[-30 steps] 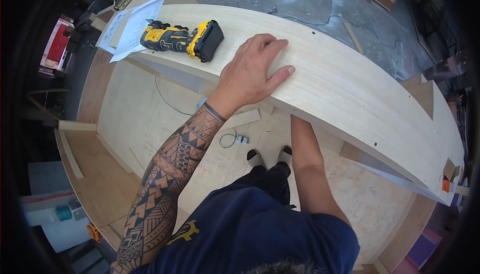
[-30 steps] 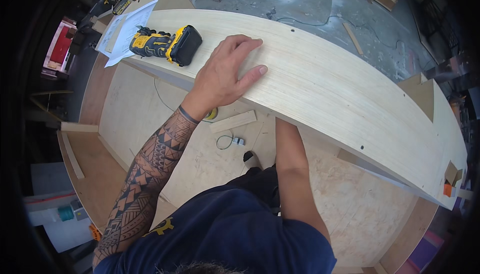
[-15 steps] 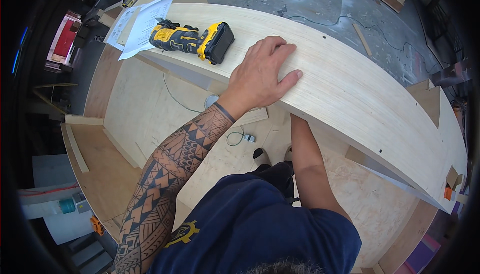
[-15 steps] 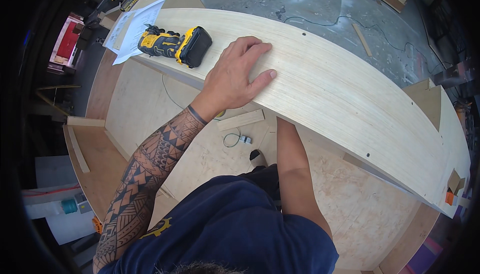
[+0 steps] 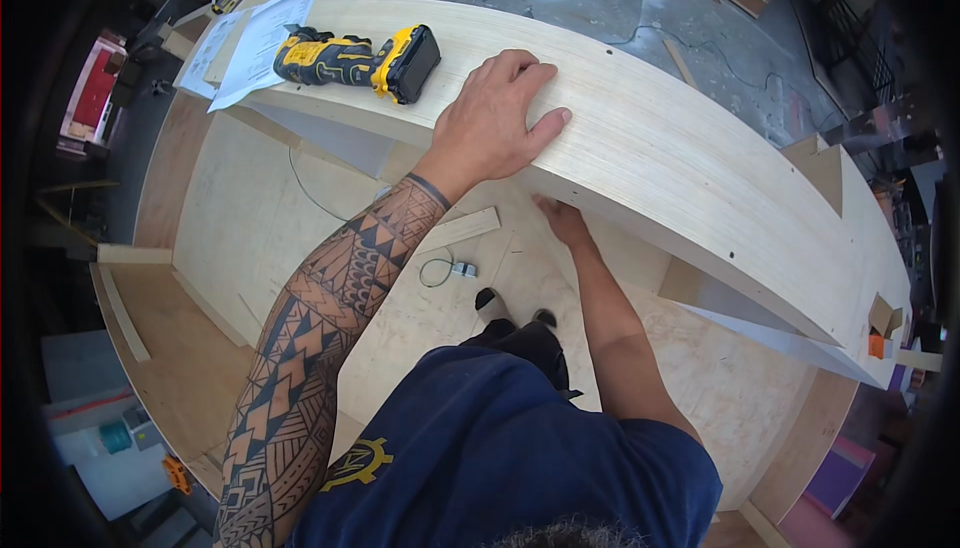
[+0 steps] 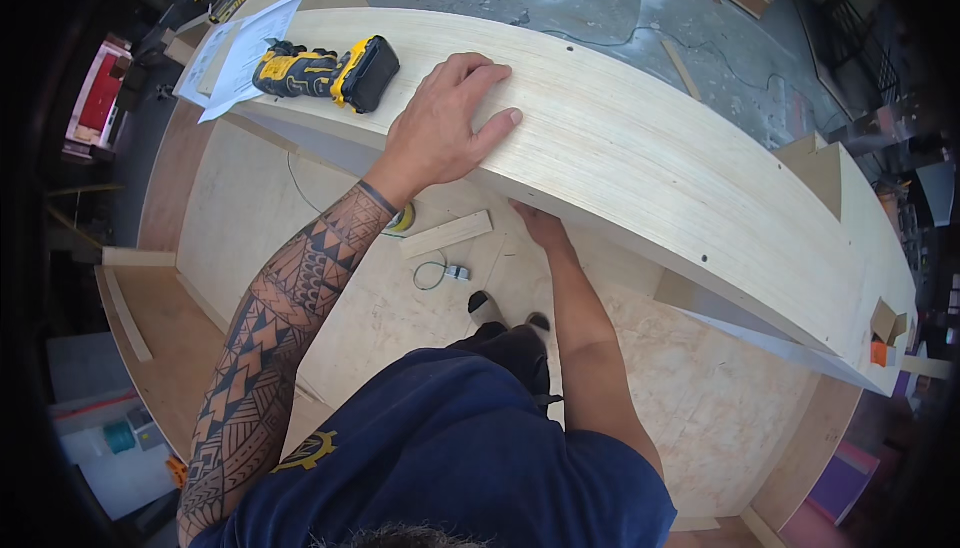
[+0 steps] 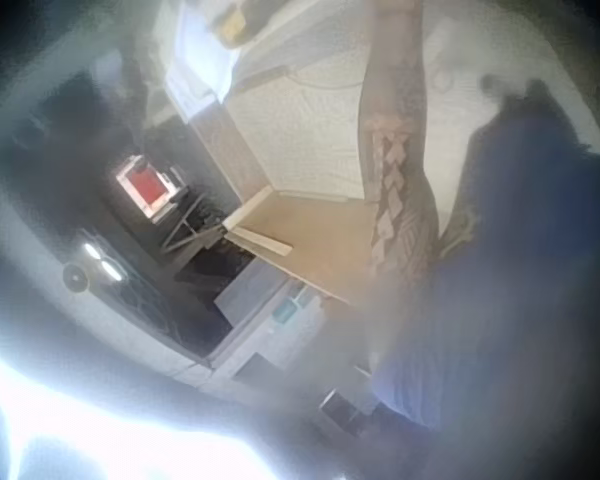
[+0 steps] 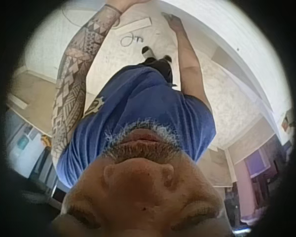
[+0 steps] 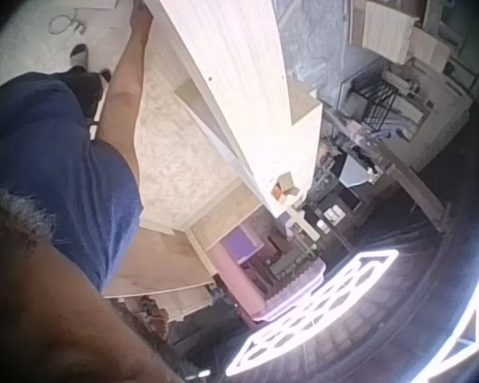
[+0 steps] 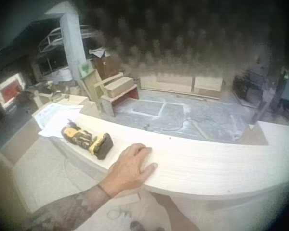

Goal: The recorder marks wood with a pencil and speed square before cutting it with an oscillating multi-tool to fit it into a furniture structure.

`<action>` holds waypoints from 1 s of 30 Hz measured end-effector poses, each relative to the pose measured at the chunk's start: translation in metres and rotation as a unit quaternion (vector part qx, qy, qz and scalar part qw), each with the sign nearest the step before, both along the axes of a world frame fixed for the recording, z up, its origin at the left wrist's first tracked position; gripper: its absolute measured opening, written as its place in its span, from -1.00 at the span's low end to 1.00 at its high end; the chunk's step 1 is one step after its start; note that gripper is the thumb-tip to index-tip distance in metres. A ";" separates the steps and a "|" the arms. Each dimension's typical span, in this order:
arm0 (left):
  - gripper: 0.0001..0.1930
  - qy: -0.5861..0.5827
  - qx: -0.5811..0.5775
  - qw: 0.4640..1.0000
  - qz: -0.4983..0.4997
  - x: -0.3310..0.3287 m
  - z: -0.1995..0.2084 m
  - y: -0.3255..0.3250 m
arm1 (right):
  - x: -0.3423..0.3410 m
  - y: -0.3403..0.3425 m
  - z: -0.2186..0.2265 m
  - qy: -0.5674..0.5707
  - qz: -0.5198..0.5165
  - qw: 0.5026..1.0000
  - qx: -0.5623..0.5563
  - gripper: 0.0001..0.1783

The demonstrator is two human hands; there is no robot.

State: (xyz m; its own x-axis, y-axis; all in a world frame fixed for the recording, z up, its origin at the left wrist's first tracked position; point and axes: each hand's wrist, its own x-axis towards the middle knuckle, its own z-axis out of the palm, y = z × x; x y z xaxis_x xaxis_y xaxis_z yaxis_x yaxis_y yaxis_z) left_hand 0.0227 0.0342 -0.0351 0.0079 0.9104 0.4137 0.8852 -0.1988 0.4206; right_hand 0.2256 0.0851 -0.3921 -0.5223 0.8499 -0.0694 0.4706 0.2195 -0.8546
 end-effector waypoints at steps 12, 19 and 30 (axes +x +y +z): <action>-0.57 -0.154 0.215 0.964 0.004 0.004 -0.016 -0.067 | 0.123 -0.116 0.041 -0.088 0.076 0.993 -0.026 -0.14; -0.30 -0.240 -0.417 0.812 0.331 0.067 -0.332 -0.411 | 0.106 -0.109 0.145 0.075 0.113 0.991 0.014 -0.40; -0.75 -0.774 -0.353 0.390 0.352 0.159 -0.281 -0.592 | 0.044 -0.055 0.087 0.120 0.006 0.992 0.040 -0.43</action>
